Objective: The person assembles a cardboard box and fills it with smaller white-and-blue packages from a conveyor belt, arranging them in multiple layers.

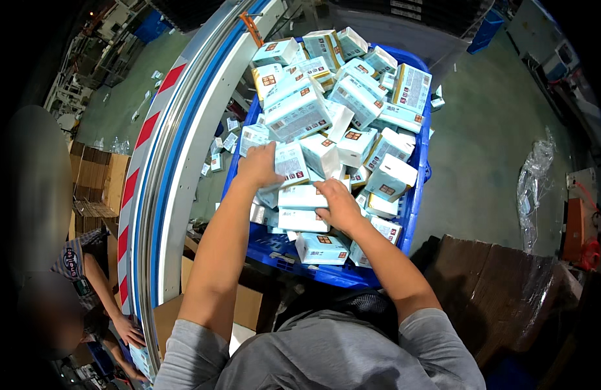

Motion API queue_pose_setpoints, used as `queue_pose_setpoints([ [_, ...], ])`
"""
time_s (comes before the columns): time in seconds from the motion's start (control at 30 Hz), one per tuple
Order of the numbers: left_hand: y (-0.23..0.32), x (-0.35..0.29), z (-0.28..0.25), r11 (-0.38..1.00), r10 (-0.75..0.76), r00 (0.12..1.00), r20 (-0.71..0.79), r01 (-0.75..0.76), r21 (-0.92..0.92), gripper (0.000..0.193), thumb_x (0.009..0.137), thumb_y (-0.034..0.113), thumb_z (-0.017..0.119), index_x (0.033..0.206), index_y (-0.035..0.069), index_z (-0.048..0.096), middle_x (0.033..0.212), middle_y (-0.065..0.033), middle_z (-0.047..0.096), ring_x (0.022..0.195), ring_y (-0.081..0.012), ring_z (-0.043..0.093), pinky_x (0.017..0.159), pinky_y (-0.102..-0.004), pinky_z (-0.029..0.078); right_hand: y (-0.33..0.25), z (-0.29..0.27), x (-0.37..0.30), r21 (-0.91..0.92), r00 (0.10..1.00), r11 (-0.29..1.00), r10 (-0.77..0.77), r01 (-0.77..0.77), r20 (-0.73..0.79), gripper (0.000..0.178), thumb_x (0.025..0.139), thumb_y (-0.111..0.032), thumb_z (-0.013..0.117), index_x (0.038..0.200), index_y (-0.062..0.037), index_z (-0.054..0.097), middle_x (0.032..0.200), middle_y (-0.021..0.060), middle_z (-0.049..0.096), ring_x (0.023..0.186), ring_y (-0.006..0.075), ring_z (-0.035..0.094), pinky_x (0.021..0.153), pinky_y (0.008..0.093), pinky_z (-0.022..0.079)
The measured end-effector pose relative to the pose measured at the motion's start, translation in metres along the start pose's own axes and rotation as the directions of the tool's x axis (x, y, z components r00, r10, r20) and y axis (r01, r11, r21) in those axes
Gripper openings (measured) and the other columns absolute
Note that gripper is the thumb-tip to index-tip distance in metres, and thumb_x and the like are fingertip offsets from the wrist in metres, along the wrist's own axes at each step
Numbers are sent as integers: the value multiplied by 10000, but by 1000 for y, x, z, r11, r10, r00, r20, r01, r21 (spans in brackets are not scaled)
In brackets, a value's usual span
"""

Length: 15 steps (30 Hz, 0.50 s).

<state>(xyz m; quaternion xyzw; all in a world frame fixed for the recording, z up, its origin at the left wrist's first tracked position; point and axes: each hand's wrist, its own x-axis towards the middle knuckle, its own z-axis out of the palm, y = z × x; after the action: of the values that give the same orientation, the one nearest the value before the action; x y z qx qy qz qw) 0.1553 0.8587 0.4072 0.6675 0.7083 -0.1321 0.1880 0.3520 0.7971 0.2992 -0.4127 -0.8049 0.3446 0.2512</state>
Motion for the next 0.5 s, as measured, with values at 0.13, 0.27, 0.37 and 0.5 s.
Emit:
queue_pose_setpoints([
  [0.13, 1, -34, 17, 999, 20, 999, -37, -21, -39, 590, 579, 257, 734, 1077, 56, 489, 1084, -146, 524, 1039, -314, 466, 847, -433, 366, -6, 1, -9, -35, 995, 999, -9, 13, 99, 583, 580, 1, 661, 1123, -111, 479, 1047, 109, 491, 1056, 318, 443, 892, 393, 388],
  [0.27, -31, -102, 37, 936, 188, 778, -600, -327, -130, 553, 563, 162, 736, 1032, 8, 488, 978, -168, 525, 925, -344, 492, 775, -438, 390, -14, 0, -10, 28, 995, 999, -22, 25, -99, 541, 522, 45, 648, 1034, -54, 505, 979, 127, 501, 986, 333, 460, 843, 396, 390],
  [0.37, -40, -160, 19, 898, 182, 654, -734, -414, -146, 559, 570, 112, 720, 1059, -8, 478, 995, -191, 537, 895, -358, 516, 771, -437, 409, -42, -19, -13, 51, 974, 999, 12, -1, -228, 512, 555, -51, 675, 1038, -38, 505, 995, 145, 521, 961, 339, 488, 841, 381, 401],
  [0.5, -48, -222, 14, 927, 83, 579, -811, -343, -150, 586, 580, 80, 691, 1111, -11, 461, 1020, -210, 549, 890, -366, 541, 789, -430, 431, -120, -49, -16, 100, 966, 984, -125, 150, -224, 503, 581, -127, 732, 1043, -77, 541, 1010, 137, 555, 886, 310, 555, 762, 360, 453],
])
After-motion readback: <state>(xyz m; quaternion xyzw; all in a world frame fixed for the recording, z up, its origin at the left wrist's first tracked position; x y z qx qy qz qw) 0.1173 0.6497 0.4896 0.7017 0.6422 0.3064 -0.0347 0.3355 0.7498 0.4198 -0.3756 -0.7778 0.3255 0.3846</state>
